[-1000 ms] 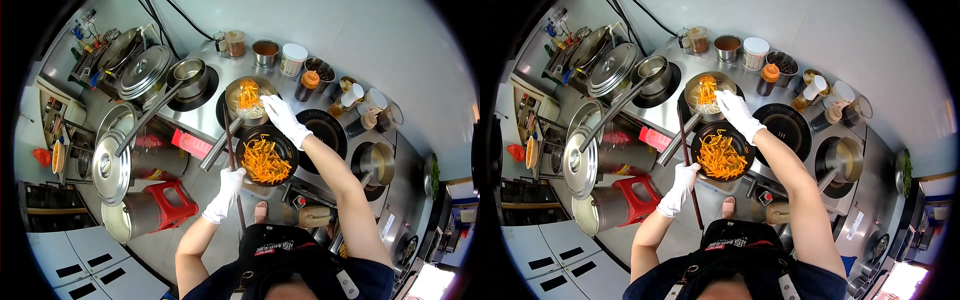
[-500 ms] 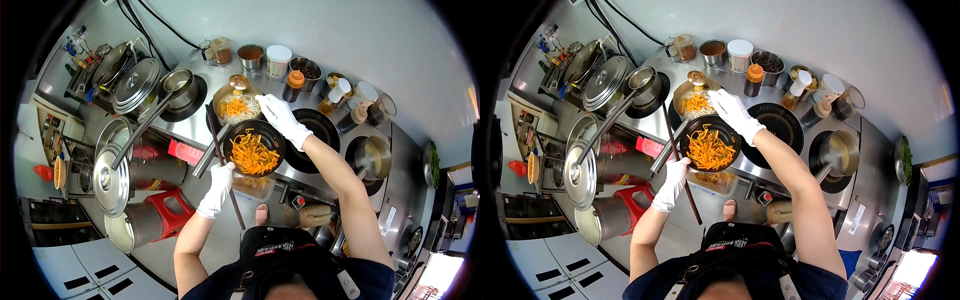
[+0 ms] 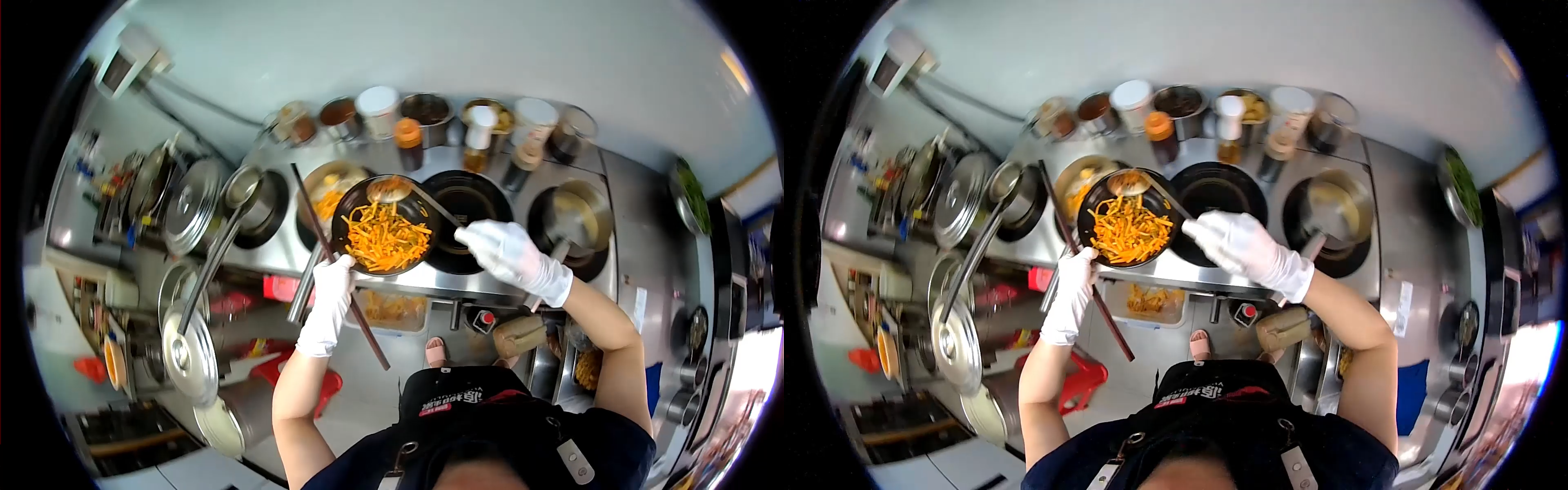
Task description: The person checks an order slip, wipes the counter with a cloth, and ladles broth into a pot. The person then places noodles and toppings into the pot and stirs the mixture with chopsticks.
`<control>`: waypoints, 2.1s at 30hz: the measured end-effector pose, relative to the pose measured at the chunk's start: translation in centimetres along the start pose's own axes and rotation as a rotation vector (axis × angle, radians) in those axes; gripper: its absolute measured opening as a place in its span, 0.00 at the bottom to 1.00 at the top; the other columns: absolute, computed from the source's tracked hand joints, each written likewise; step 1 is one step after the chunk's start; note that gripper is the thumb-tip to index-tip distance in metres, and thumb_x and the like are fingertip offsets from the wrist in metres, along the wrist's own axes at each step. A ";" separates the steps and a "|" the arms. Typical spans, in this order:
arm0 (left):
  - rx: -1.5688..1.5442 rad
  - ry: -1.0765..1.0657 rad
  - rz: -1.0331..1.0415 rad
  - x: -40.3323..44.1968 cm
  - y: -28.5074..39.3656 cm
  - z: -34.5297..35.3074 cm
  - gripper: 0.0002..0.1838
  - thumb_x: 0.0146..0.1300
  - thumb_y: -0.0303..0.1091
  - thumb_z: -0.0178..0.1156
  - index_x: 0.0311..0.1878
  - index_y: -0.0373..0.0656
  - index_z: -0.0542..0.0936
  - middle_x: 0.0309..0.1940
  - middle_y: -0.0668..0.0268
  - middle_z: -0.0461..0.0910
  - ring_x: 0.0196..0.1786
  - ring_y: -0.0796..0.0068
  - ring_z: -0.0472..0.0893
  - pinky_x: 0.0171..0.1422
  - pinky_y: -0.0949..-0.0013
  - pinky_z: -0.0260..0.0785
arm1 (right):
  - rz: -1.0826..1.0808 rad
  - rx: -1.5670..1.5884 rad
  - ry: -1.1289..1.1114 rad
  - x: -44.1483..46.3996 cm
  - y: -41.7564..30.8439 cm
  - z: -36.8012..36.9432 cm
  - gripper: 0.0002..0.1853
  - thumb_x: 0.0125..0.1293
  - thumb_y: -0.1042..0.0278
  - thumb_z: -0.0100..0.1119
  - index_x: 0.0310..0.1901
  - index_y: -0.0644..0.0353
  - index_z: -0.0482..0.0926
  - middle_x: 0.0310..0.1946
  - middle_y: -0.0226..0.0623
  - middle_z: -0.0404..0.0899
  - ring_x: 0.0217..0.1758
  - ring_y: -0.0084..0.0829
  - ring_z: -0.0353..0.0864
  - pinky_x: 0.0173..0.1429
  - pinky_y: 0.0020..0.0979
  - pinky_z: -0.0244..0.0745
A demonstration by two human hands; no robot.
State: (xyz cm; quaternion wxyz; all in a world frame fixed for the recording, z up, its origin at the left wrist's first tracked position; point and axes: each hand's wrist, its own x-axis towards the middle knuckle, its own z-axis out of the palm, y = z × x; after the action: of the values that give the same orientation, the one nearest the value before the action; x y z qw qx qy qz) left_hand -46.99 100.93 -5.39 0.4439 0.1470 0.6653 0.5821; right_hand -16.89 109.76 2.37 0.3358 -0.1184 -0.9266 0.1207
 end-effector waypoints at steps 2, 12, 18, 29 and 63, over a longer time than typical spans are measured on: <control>0.042 -0.051 0.006 -0.5 1.0 3.3 0.03 0.53 0.25 0.58 0.28 0.38 0.73 0.14 0.70 0.69 0.10 0.80 0.64 0.12 0.76 0.52 | 0.000 -0.066 -0.083 -3.4 -1.0 -2.4 0.21 0.52 0.75 0.60 0.50 0.65 0.74 0.30 0.38 0.71 0.29 0.37 0.75 0.31 0.33 0.73; 0.261 -0.413 -0.016 -6.8 1.2 24.2 0.03 0.54 0.25 0.57 0.27 0.38 0.75 0.14 0.69 0.69 0.10 0.82 0.62 0.13 0.76 0.48 | 0.156 -0.419 -0.272 -17.3 -8.0 -16.9 0.22 0.49 0.68 0.57 0.48 0.64 0.75 0.32 0.35 0.72 0.28 0.29 0.74 0.31 0.29 0.73; 0.333 -0.556 -0.041 -14.7 -2.3 37.0 0.03 0.54 0.24 0.58 0.27 0.37 0.74 0.18 0.66 0.74 0.12 0.77 0.70 0.11 0.76 0.51 | 0.361 -0.600 -0.149 -26.8 -5.2 -21.4 0.22 0.49 0.68 0.56 0.48 0.65 0.74 0.31 0.35 0.69 0.29 0.31 0.74 0.34 0.29 0.73; 0.301 -0.650 -0.211 -18.0 -16.2 58.6 0.05 0.58 0.26 0.56 0.33 0.34 0.77 0.26 0.59 0.81 0.21 0.67 0.81 0.13 0.75 0.55 | 0.856 -0.077 0.917 -41.0 6.3 -23.9 0.17 0.63 0.79 0.56 0.54 0.66 0.74 0.34 0.35 0.74 0.32 0.30 0.77 0.37 0.25 0.73; -0.575 -1.053 -0.628 -22.9 -12.4 48.8 0.29 0.70 0.55 0.44 0.57 0.37 0.70 0.51 0.55 0.78 0.33 0.77 0.74 0.21 0.80 0.63 | 1.309 0.271 0.814 -43.3 -1.7 -19.5 0.25 0.59 0.74 0.62 0.60 0.63 0.72 0.37 0.34 0.80 0.40 0.22 0.76 0.50 0.26 0.73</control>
State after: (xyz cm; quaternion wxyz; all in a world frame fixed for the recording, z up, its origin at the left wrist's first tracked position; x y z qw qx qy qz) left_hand 7.08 112.58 -3.50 0.8783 0.0869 0.1899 0.4302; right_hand 27.89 98.00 -8.27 0.5213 -0.6336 -0.4495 0.3532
